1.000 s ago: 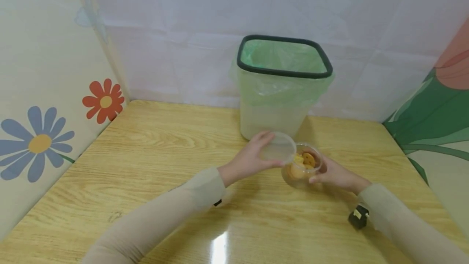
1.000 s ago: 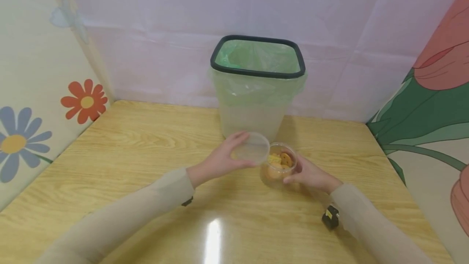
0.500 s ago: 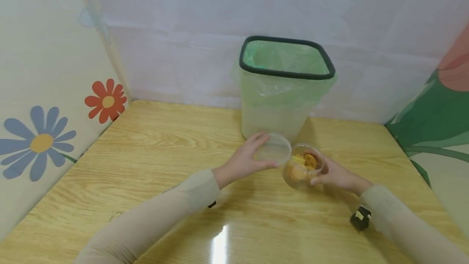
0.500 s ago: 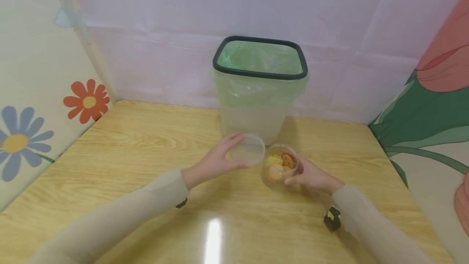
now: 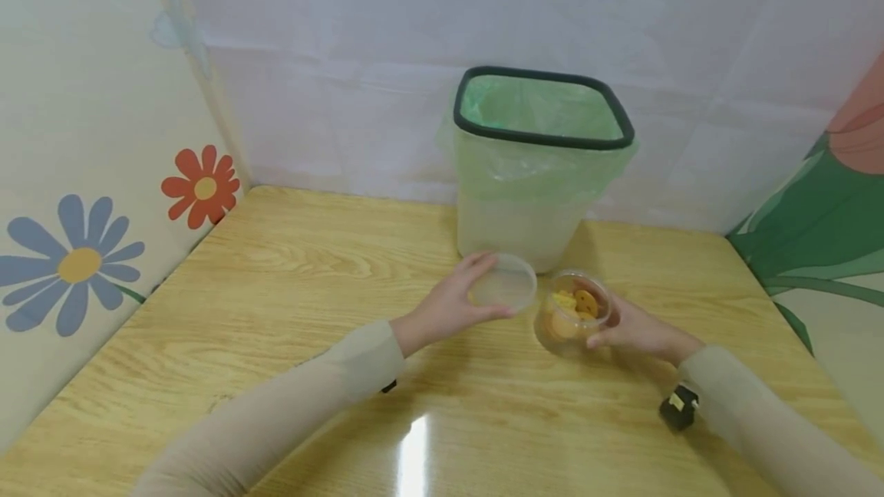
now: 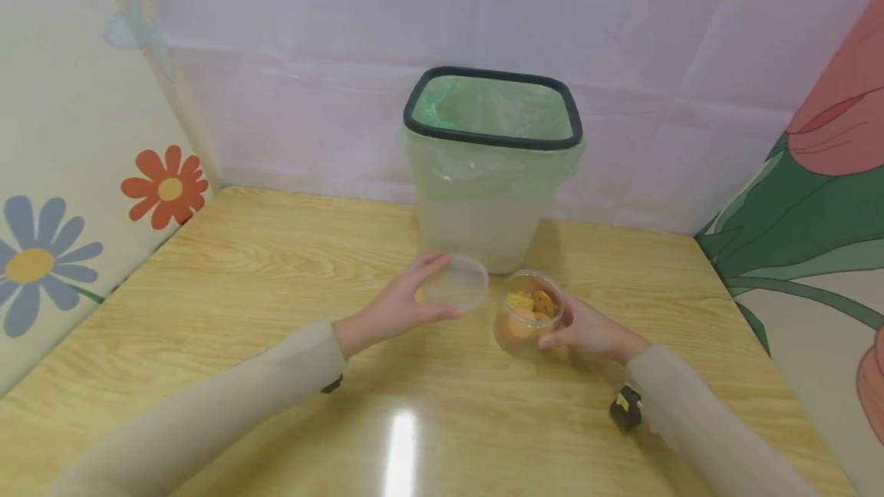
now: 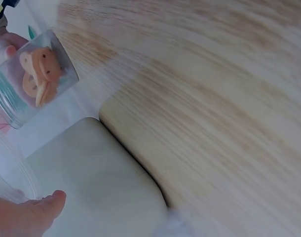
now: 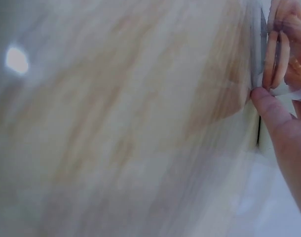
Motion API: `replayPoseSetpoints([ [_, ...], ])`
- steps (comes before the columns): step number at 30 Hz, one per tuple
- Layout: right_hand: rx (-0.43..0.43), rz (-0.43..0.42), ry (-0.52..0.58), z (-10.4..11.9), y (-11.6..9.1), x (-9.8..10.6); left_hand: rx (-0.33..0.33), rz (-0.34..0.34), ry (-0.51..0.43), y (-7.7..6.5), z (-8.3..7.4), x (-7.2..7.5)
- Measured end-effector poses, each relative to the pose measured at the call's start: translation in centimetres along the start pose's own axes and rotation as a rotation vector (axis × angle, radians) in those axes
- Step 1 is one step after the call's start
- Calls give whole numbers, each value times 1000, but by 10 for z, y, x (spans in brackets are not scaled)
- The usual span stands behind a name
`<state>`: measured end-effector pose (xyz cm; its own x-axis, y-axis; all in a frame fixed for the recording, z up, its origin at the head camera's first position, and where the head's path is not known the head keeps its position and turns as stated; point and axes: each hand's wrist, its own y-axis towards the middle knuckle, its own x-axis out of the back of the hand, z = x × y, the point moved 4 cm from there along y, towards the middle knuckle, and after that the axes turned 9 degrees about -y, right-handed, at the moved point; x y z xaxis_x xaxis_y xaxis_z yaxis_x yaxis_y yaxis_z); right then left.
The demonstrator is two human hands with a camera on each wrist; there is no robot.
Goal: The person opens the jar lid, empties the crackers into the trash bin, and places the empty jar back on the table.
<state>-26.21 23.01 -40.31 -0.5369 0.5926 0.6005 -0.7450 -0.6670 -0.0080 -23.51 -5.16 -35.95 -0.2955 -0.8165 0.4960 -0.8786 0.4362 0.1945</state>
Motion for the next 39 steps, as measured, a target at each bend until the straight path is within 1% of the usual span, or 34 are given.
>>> replayPoseSetpoints([
  [2,9,5,-7,0,1,1,8,-4,3,-1,1,2],
  [4,36,8,6,-1,3,2,24,-13,7,-3,2,4],
  [9,125,25,59,-2,8,4,38,-33,19,-6,5,7],
  [10,129,26,60,-2,9,4,39,-32,15,-7,5,7],
  [13,114,28,48,-3,9,5,47,-25,7,-9,6,7],
  [17,69,21,19,-2,8,5,48,-24,3,-11,7,8],
  [23,46,10,13,-1,6,4,44,-29,6,-14,11,9],
  [31,70,21,46,-2,5,1,52,-44,0,-18,16,11],
  [39,74,48,29,0,5,2,59,-23,-13,-21,16,15],
])
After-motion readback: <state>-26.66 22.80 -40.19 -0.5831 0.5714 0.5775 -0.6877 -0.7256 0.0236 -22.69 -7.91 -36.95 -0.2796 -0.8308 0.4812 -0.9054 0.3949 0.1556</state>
